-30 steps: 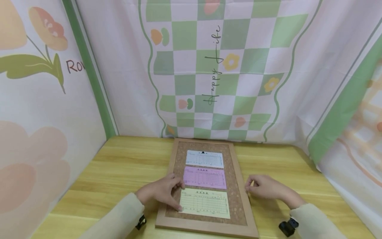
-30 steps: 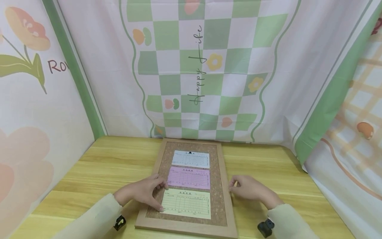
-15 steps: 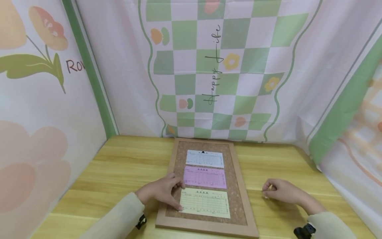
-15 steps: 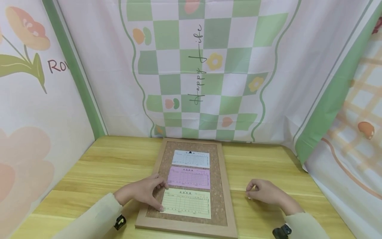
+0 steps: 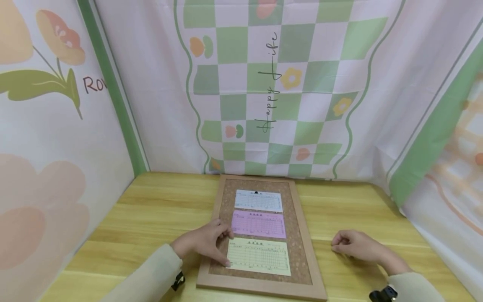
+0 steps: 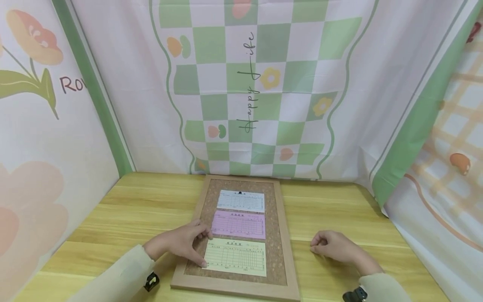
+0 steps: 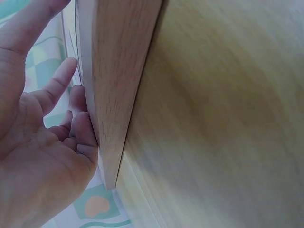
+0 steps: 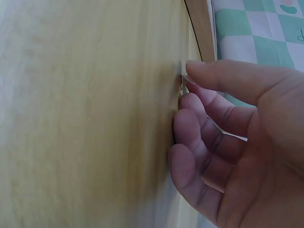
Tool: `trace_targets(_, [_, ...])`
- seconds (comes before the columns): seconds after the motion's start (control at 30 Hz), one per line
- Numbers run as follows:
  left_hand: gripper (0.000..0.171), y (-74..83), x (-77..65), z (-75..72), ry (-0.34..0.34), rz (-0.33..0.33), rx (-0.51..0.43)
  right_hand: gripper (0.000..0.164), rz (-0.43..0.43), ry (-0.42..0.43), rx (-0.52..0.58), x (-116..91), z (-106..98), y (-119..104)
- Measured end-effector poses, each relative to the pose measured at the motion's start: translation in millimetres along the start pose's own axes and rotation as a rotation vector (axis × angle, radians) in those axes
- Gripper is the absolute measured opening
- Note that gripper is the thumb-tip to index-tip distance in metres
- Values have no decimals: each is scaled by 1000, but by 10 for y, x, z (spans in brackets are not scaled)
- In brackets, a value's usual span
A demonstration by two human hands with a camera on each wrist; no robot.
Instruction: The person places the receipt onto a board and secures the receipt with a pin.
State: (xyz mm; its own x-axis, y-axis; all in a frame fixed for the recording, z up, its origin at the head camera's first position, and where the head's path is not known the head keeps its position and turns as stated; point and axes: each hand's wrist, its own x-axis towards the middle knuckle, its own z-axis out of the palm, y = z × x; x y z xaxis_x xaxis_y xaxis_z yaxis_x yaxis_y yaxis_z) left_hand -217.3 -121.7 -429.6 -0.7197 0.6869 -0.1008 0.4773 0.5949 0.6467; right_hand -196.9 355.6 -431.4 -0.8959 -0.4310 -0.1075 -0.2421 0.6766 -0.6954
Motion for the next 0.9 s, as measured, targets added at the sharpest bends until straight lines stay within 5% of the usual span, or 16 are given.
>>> trace_targets(0.9, [60, 12, -3, -7, -5, -16, 4, 11, 79, 28, 6, 66, -33, -102])
